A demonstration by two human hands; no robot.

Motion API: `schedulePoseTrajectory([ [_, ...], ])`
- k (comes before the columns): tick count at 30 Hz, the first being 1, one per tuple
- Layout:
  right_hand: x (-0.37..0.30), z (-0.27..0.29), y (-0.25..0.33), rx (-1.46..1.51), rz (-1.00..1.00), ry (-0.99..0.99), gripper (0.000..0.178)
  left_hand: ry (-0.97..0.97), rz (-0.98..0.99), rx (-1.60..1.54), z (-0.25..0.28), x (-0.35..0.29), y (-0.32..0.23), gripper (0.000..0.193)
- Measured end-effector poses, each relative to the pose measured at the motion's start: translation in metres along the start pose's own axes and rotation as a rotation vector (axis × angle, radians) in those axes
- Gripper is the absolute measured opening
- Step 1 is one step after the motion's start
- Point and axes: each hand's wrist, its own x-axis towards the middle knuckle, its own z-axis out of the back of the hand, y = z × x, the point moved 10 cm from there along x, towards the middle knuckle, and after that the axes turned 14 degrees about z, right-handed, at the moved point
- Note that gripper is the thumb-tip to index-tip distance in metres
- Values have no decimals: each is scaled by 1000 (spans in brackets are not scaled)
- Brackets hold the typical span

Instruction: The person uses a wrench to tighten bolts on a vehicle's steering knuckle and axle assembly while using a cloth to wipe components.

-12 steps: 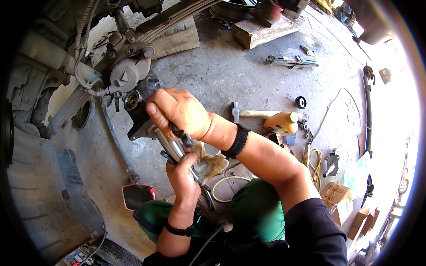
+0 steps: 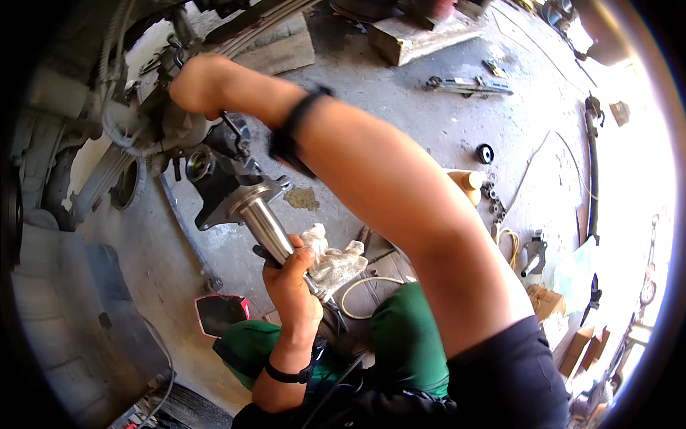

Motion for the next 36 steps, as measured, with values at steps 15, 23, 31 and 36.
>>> schedulePoseTrajectory([
  [15,-128,28,44,177,344,-808,17,44,-42,-23,1,6,-4,17],
  [23,-148,3,55,224,526,-865,10,44,-49,6,-1,7,-5,15],
  [31,-71,18,35,80,71,-696,11,37,15,-69,2,1,-3,16],
  [36,3,13,-7,58,-225,26,26,88,-15,-11,-1,8,2,14],
])
